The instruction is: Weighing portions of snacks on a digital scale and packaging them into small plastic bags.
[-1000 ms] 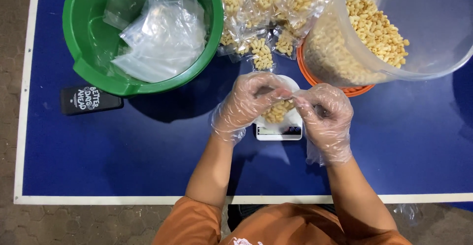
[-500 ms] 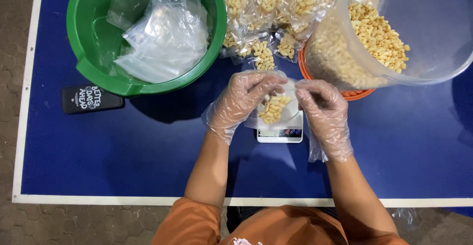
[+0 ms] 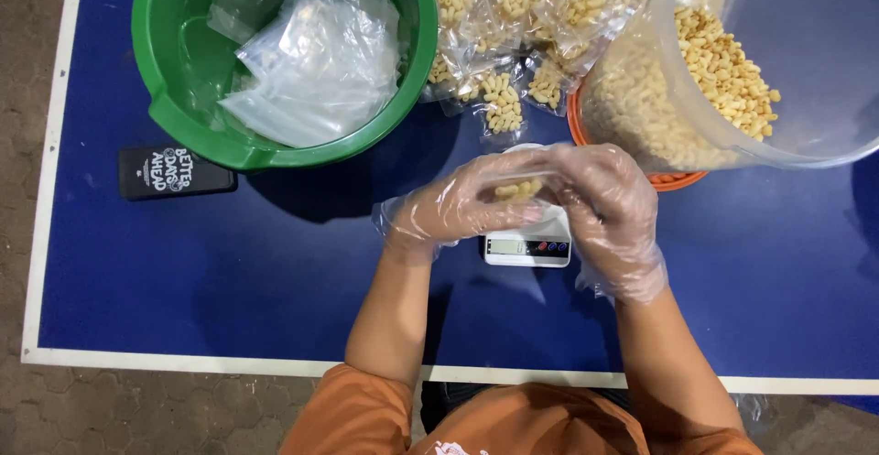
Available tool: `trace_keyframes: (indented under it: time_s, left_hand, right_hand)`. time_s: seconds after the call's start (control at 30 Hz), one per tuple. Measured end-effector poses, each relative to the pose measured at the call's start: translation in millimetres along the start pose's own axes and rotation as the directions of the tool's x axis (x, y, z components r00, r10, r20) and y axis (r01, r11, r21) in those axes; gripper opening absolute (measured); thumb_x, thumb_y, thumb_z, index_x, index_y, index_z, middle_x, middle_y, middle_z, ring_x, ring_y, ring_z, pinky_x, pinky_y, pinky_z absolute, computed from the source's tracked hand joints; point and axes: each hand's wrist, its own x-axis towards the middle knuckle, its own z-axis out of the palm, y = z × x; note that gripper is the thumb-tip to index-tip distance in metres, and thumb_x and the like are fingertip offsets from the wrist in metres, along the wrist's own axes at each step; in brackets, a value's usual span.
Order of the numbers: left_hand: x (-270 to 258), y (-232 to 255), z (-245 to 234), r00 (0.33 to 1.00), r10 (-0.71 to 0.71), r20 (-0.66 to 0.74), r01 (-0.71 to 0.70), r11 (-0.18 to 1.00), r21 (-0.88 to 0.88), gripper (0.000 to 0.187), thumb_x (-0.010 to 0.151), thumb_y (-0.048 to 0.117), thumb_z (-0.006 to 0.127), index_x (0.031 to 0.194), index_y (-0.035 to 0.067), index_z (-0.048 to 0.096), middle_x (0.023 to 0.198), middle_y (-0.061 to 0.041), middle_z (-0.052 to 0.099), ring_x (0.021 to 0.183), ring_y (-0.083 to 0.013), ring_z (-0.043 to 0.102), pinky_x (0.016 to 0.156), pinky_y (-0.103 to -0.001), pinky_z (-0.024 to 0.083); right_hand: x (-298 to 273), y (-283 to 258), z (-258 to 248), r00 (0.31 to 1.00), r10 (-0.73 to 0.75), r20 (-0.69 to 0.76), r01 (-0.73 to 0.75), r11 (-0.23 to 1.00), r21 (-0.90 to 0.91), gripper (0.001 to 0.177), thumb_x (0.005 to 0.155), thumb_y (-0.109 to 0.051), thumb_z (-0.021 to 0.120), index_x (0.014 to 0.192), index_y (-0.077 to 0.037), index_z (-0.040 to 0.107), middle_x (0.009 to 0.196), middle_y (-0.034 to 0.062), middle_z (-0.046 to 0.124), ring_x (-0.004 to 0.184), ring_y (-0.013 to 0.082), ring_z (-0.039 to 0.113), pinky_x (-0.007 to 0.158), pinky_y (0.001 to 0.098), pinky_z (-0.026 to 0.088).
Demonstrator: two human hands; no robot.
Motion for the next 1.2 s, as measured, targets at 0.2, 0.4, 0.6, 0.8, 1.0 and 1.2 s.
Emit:
trace_keyframes:
  time_s: [0.2, 0.4, 0.6, 0.8, 1.0, 1.2]
  left_hand:
    - [-2.0, 16.8, 15.5, 0.983, 0.178, -0.046, -0.178, 0.984, 0.01, 0.052, 0.1, 0.008, 0.071, 0.147, 0.0, 0.051, 0.139, -0.019, 0.063, 0.129, -0.0221, 0.059, 0.116, -0.048, 0.05]
    - [-1.6, 28.0, 17.5, 0.981, 0.192, 0.007, -0.188, 0.955, 0.229, 0.056, 0.093, 0.0, 0.066, 0.146, -0.002, 0.05, 0.138, -0.026, 0.062, 0.129, -0.0359, 0.062, 0.111, -0.053, 0.053]
    - [-1.3, 30.6, 25.2, 0.978, 0.202, 0.045, -0.207, 0.949, 0.238, 0.057, 0.089, -0.009, 0.06, 0.145, 0.001, 0.051, 0.135, -0.022, 0.063, 0.129, -0.0312, 0.063, 0.113, -0.053, 0.052]
    - [-2.2, 34.0, 28.9, 0.99, 0.136, 0.04, -0.142, 0.956, 0.258, 0.051, 0.091, -0.004, 0.058, 0.141, 0.004, 0.051, 0.114, -0.02, 0.067, 0.107, -0.033, 0.068, 0.095, -0.051, 0.059]
    - [-2.1, 37.4, 26.2, 0.996, 0.082, 0.017, -0.084, 0.949, 0.305, 0.043, 0.09, 0.003, 0.061, 0.132, 0.009, 0.055, 0.101, -0.011, 0.066, 0.096, -0.0258, 0.069, 0.085, -0.048, 0.06]
    - [-0.8, 55.5, 26.2, 0.999, -0.039, 0.003, 0.032, 0.862, 0.507, 0.035, 0.088, 0.009, 0.061, 0.122, 0.01, 0.055, 0.1, -0.019, 0.067, 0.097, -0.0448, 0.071, 0.081, -0.057, 0.058]
  right_hand:
    - [13.6, -16.8, 0.4, 0.947, -0.32, 0.018, 0.318, 0.93, -0.184, 0.02, 0.093, 0.009, 0.076, 0.11, -0.001, 0.081, 0.106, 0.0196, 0.064, 0.079, 0.0337, 0.063, 0.066, 0.0421, 0.058]
    - [12.8, -22.6, -0.7, 0.895, -0.446, -0.002, 0.438, 0.881, -0.181, 0.015, 0.097, -0.003, 0.072, 0.106, -0.006, 0.083, 0.118, 0.0228, 0.058, 0.088, 0.0336, 0.059, 0.074, 0.0434, 0.059]
    - [11.4, -20.2, -1.7, 0.846, -0.531, 0.047, 0.531, 0.83, -0.174, 0.02, 0.1, -0.009, 0.067, 0.112, -0.004, 0.082, 0.123, 0.0218, 0.054, 0.094, 0.0293, 0.056, 0.085, 0.0432, 0.057]
    - [8.8, -22.9, -1.0, 0.869, -0.494, 0.019, 0.491, 0.859, -0.141, 0.019, 0.099, -0.004, 0.069, 0.111, -0.011, 0.082, 0.121, 0.0182, 0.053, 0.088, 0.0268, 0.055, 0.079, 0.0461, 0.056]
    - [7.8, -26.2, -4.2, 0.863, -0.504, 0.033, 0.501, 0.847, -0.175, 0.02, 0.098, -0.002, 0.071, 0.106, -0.015, 0.084, 0.112, 0.0149, 0.055, 0.083, 0.0256, 0.055, 0.077, 0.0438, 0.052]
    - [10.6, -31.6, -11.8, 0.903, -0.417, 0.101, 0.428, 0.893, -0.14, 0.01, 0.096, -0.004, 0.076, 0.1, -0.01, 0.082, 0.112, 0.0153, 0.055, 0.09, 0.0317, 0.054, 0.081, 0.0479, 0.048]
